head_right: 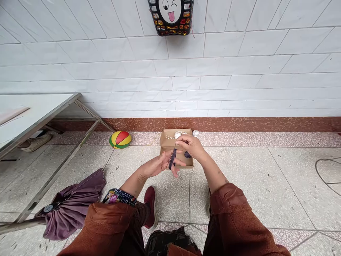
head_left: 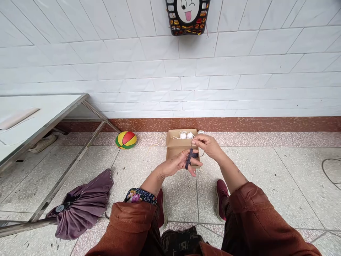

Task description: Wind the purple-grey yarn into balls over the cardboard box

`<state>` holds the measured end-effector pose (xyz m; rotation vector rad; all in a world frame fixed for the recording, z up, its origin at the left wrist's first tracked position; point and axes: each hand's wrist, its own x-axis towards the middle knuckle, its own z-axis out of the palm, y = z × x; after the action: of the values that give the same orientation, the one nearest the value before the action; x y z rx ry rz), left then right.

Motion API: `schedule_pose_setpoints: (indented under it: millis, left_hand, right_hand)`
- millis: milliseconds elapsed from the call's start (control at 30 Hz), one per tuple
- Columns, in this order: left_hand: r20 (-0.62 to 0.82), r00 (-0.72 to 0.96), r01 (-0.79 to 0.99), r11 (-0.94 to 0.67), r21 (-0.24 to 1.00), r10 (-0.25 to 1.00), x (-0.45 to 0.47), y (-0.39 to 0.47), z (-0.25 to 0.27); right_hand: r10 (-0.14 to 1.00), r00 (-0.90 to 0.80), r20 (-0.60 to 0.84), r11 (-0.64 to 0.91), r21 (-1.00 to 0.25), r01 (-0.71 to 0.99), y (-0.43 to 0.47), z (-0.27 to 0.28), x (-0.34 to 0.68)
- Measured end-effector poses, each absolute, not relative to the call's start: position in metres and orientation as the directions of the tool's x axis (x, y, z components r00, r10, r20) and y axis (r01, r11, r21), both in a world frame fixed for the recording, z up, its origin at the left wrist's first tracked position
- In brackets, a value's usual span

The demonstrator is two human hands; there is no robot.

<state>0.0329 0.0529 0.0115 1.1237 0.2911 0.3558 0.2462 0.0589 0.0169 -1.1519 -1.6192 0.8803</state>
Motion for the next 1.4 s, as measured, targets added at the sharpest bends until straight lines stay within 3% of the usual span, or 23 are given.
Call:
schedule_pose_setpoints:
  millis: [100, 200, 333, 467, 667, 800, 900, 1000, 1133, 1267, 1400]
  left_hand:
    - [0.021, 0.899, -0.251, 0.476, 0.843, 0.437, 0.035, 0.051, 0.018]
    - [0.038, 0.826, -0.387, 0.515, 0.765, 0.563, 0.034, 0.053, 0.024]
    - [0.041, 0.621, -0.591, 0.433, 0.681, 0.783, 0.031, 0.061, 0.029]
    - [0.01, 0.513, -0.573, 0.333, 0.749, 0.858, 0.028, 0.07, 0.021]
    - [-0.035, 0.628, -0.23, 0.229, 0.946, 0.777, 0.023, 0.075, -0.007]
    - [-0.092, 0.742, -0.06, 0.202, 0.978, 0.664, 0.022, 0.069, -0.008]
    - [-0.124, 0.831, -0.021, 0.253, 0.967, 0.542, 0.024, 0.063, 0.001]
    - [-0.07, 0.895, -0.11, 0.369, 0.923, 0.441, 0.028, 0.057, 0.012]
    - [0.005, 0.886, -0.257, 0.483, 0.837, 0.463, 0.031, 0.053, 0.02]
    - [0.025, 0.868, -0.334, 0.547, 0.768, 0.495, 0.03, 0.05, 0.023]
    - [0.022, 0.845, -0.388, 0.584, 0.713, 0.534, 0.029, 0.046, 0.022]
  right_hand:
    - [0.976, -0.147, 0.159, 0.196, -0.936, 0.292, 0.06, 0.009, 0.245]
    - [0.977, -0.199, 0.083, 0.145, -0.934, 0.325, 0.058, 0.004, 0.239]
    - [0.958, -0.288, -0.005, 0.118, -0.904, 0.41, 0.052, 0.0, 0.228]
    - [0.895, -0.445, -0.037, 0.155, -0.909, 0.387, 0.046, 0.001, 0.223]
    - [0.872, -0.473, 0.126, 0.269, -0.931, 0.248, 0.043, 0.018, 0.227]
    - [0.902, -0.295, 0.315, 0.389, -0.89, 0.238, 0.047, 0.025, 0.234]
    - [0.916, -0.173, 0.361, 0.396, -0.881, 0.258, 0.052, 0.023, 0.239]
    - [0.958, -0.097, 0.271, 0.286, -0.937, 0.2, 0.054, 0.016, 0.241]
    - [0.995, -0.086, 0.055, 0.057, -0.998, 0.026, 0.053, 0.011, 0.235]
    - [0.959, -0.209, -0.192, -0.225, -0.964, -0.145, 0.048, 0.012, 0.226]
    - [0.897, -0.369, -0.243, -0.35, -0.9, -0.259, 0.045, 0.012, 0.224]
